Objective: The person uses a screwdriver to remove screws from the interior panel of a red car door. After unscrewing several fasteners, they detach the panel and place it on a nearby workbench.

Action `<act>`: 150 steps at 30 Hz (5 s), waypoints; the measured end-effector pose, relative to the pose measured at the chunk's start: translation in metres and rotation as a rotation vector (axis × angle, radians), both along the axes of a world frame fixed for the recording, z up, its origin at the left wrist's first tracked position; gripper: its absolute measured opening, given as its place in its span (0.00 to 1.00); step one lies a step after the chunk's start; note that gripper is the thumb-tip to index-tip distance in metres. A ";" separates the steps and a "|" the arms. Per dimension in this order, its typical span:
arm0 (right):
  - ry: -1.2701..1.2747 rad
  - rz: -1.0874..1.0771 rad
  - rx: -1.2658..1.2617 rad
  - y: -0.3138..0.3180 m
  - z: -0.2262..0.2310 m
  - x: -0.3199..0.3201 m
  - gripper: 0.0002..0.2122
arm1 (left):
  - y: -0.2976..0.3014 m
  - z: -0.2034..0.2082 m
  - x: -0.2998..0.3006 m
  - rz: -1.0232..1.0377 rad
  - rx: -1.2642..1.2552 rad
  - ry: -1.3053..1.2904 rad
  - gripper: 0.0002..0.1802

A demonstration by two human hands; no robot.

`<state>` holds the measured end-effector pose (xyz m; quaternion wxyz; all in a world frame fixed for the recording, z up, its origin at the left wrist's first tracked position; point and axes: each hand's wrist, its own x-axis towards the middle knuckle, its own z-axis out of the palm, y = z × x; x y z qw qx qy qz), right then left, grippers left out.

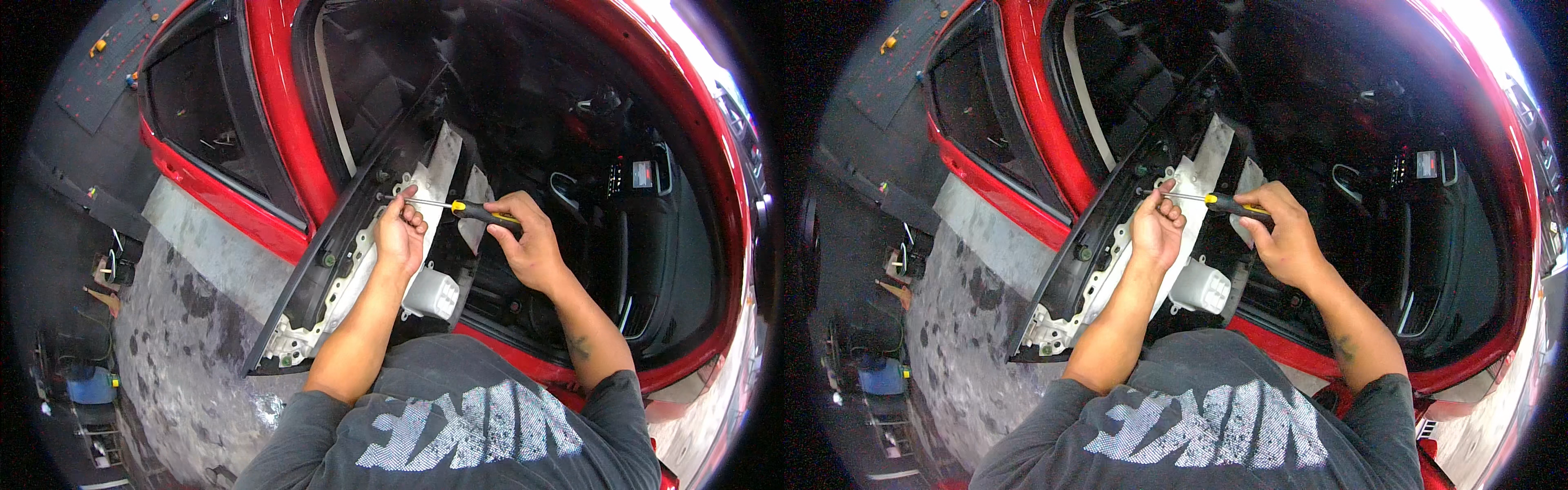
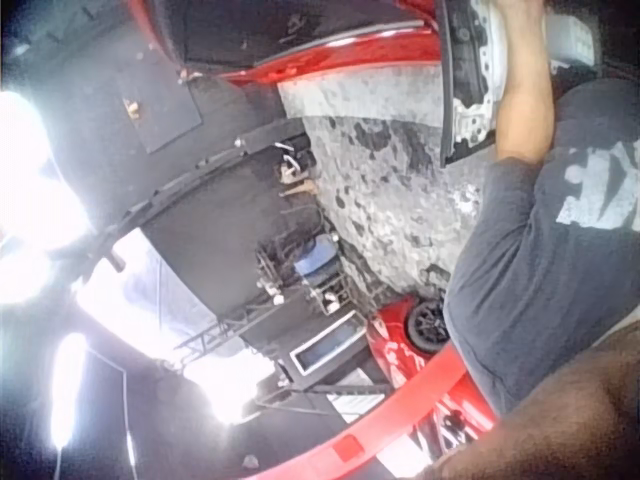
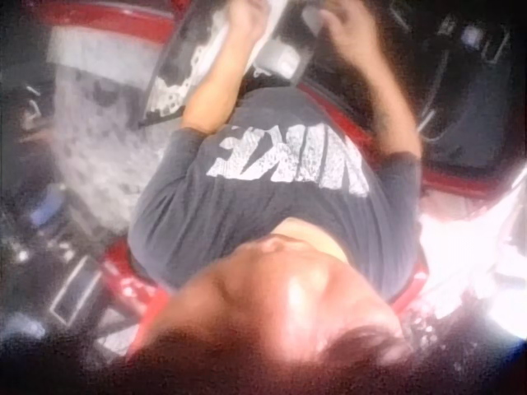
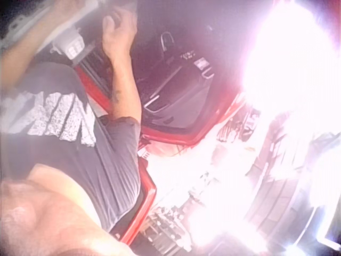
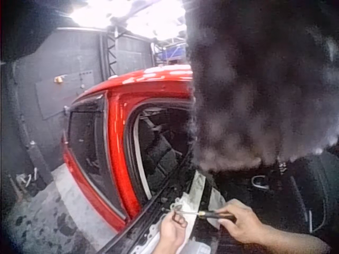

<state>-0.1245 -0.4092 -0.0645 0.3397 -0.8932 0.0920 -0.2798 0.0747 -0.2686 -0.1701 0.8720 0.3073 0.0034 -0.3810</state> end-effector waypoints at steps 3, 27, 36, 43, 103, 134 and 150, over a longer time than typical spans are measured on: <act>0.017 0.019 -0.011 -0.004 0.005 0.003 0.13 | -0.001 0.002 -0.002 0.001 -0.001 -0.019 0.18; 0.072 -0.010 0.037 -0.007 0.018 0.006 0.17 | -0.005 0.013 -0.008 -0.011 0.018 0.064 0.19; 0.029 0.151 -0.605 -0.018 0.027 0.012 0.12 | -0.004 0.021 -0.012 -0.002 0.065 0.002 0.20; 0.428 -0.024 0.551 -0.018 0.026 0.001 0.20 | -0.012 0.016 -0.011 -0.006 0.002 0.065 0.19; 0.191 -0.103 0.630 -0.003 0.013 0.000 0.28 | -0.016 0.029 -0.011 -0.014 0.004 0.094 0.18; -0.004 -0.032 -0.215 0.008 -0.015 -0.006 0.10 | -0.010 0.009 -0.016 0.046 0.026 0.070 0.24; -0.018 -0.111 -0.691 -0.003 -0.043 -0.018 0.25 | -0.020 0.019 0.019 0.181 -0.056 0.307 0.30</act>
